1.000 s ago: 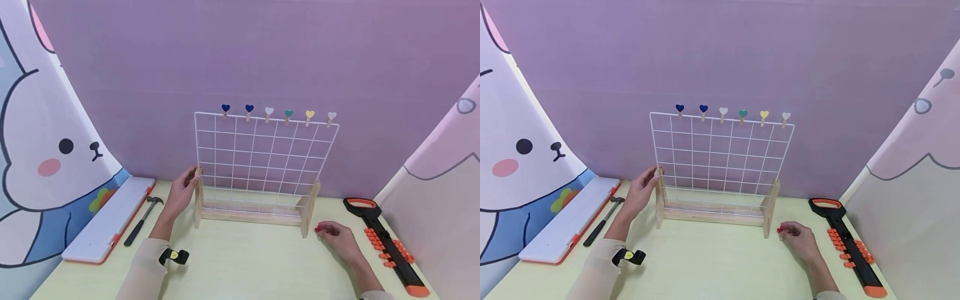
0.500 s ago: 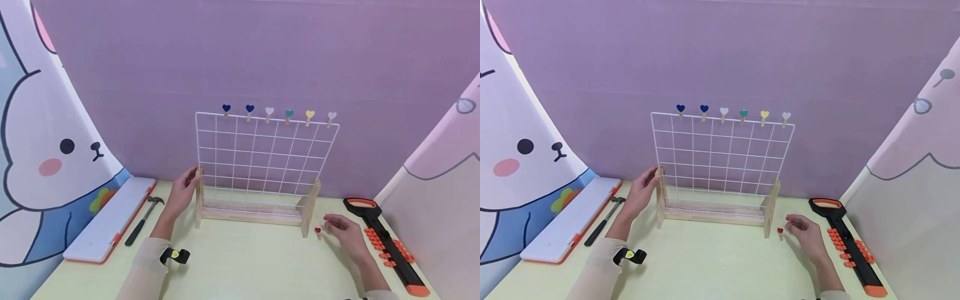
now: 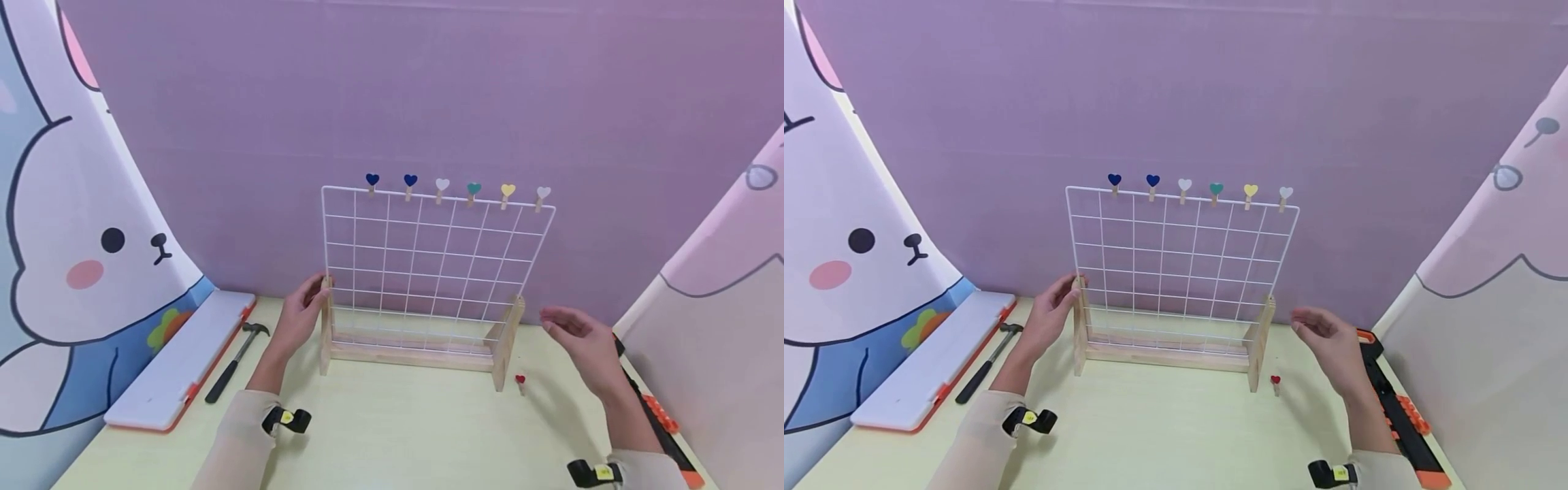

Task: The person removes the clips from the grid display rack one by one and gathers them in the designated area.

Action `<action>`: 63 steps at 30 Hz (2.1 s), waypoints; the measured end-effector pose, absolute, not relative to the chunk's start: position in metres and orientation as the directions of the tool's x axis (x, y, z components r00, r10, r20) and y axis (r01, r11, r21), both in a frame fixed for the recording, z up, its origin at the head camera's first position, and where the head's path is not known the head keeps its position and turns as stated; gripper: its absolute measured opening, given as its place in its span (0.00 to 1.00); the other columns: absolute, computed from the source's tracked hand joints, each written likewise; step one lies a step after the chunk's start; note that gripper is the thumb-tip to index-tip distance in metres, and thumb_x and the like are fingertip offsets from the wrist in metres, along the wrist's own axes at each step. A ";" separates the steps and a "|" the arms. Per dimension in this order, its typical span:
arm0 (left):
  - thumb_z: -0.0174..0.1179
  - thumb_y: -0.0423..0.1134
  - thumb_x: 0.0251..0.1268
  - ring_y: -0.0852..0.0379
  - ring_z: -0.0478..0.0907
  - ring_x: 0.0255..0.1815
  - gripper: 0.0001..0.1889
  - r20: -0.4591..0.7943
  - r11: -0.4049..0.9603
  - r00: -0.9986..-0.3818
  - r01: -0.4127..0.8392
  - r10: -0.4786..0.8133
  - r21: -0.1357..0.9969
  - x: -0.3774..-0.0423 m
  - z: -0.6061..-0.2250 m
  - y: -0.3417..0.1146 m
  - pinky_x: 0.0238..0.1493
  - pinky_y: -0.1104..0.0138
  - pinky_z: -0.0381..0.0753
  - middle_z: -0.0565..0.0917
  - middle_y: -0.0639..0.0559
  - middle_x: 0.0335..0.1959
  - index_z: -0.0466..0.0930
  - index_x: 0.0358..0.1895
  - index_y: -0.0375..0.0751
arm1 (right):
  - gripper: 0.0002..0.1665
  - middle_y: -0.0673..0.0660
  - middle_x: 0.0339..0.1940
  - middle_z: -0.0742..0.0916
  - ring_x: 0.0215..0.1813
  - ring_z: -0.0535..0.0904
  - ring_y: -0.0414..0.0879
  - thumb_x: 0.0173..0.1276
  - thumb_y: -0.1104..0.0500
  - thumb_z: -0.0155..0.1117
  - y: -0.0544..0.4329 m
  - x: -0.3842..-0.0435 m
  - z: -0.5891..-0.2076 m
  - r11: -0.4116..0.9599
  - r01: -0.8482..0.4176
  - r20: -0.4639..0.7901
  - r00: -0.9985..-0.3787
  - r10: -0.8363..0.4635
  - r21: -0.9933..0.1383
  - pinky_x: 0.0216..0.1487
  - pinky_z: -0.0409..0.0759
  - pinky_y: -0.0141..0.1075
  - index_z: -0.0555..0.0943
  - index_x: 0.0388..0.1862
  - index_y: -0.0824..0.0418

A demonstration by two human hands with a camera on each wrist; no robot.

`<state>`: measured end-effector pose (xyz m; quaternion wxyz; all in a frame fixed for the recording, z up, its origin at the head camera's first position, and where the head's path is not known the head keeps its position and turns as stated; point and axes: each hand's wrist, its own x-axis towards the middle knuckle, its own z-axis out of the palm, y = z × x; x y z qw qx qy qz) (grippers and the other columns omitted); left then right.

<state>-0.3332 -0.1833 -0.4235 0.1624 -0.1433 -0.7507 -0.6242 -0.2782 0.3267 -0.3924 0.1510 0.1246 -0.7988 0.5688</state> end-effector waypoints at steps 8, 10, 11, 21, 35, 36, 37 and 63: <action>0.53 0.44 0.82 0.43 0.73 0.73 0.26 0.429 0.185 -0.903 0.426 0.027 0.886 -0.333 -0.424 -0.184 0.62 0.86 0.71 0.78 0.38 0.71 0.69 0.75 0.37 | 0.21 0.38 0.48 0.91 0.53 0.86 0.29 0.72 0.63 0.68 0.310 -0.275 -0.348 0.316 -0.425 0.433 -0.900 -0.049 -0.848 0.54 0.80 0.18 0.80 0.60 0.73; 0.53 0.45 0.82 0.43 0.73 0.73 0.26 0.426 0.186 -0.904 0.423 0.026 0.887 -0.333 -0.425 -0.184 0.62 0.86 0.71 0.78 0.38 0.71 0.69 0.75 0.38 | 0.21 0.38 0.48 0.91 0.53 0.86 0.30 0.72 0.63 0.68 0.305 -0.275 -0.337 0.330 -0.433 0.444 -0.895 -0.047 -0.839 0.54 0.80 0.18 0.80 0.60 0.73; 0.53 0.45 0.82 0.43 0.72 0.74 0.26 0.426 0.183 -0.904 0.423 0.026 0.887 -0.333 -0.425 -0.184 0.62 0.86 0.71 0.78 0.38 0.71 0.69 0.75 0.38 | 0.21 0.38 0.48 0.90 0.53 0.85 0.29 0.73 0.62 0.69 0.302 -0.275 -0.331 0.349 -0.436 0.450 -0.892 -0.046 -0.830 0.54 0.79 0.18 0.81 0.60 0.72; 0.54 0.44 0.82 0.48 0.75 0.70 0.26 0.433 0.197 -0.901 0.429 0.025 0.882 -0.333 -0.426 -0.184 0.62 0.85 0.72 0.79 0.39 0.70 0.69 0.75 0.37 | 0.20 0.47 0.52 0.91 0.54 0.86 0.35 0.72 0.62 0.69 0.274 -0.278 -0.286 0.312 -0.500 0.502 -0.861 -0.080 -0.808 0.57 0.81 0.20 0.82 0.59 0.68; 0.53 0.45 0.82 0.44 0.73 0.73 0.26 0.426 0.189 -0.904 0.423 0.024 0.886 -0.334 -0.426 -0.184 0.62 0.85 0.72 0.78 0.40 0.71 0.68 0.76 0.39 | 0.18 0.57 0.52 0.91 0.55 0.87 0.41 0.69 0.65 0.71 0.224 -0.282 -0.231 0.144 -0.607 0.587 -0.794 -0.156 -0.782 0.57 0.84 0.26 0.83 0.57 0.69; 0.53 0.45 0.82 0.44 0.73 0.73 0.26 0.427 0.189 -0.904 0.423 0.022 0.886 -0.334 -0.426 -0.184 0.62 0.85 0.72 0.78 0.40 0.71 0.69 0.75 0.39 | 0.18 0.57 0.52 0.91 0.55 0.87 0.41 0.69 0.66 0.71 0.220 -0.283 -0.227 0.135 -0.610 0.590 -0.791 -0.159 -0.781 0.57 0.84 0.26 0.83 0.57 0.69; 0.54 0.45 0.82 0.44 0.73 0.73 0.26 0.428 0.189 -0.904 0.424 0.021 0.886 -0.334 -0.426 -0.184 0.62 0.85 0.72 0.79 0.40 0.71 0.69 0.75 0.38 | 0.17 0.57 0.51 0.91 0.55 0.87 0.41 0.69 0.66 0.71 0.216 -0.285 -0.223 0.125 -0.612 0.593 -0.789 -0.161 -0.781 0.57 0.84 0.26 0.84 0.56 0.68; 0.52 0.42 0.82 0.41 0.72 0.73 0.24 0.462 0.176 -0.886 0.461 0.037 0.870 -0.332 -0.426 -0.183 0.62 0.85 0.72 0.76 0.35 0.71 0.69 0.74 0.35 | 0.14 0.58 0.48 0.91 0.54 0.88 0.48 0.67 0.69 0.71 0.138 -0.313 -0.174 -0.023 -0.606 0.597 -0.777 -0.198 -0.795 0.56 0.85 0.29 0.86 0.51 0.66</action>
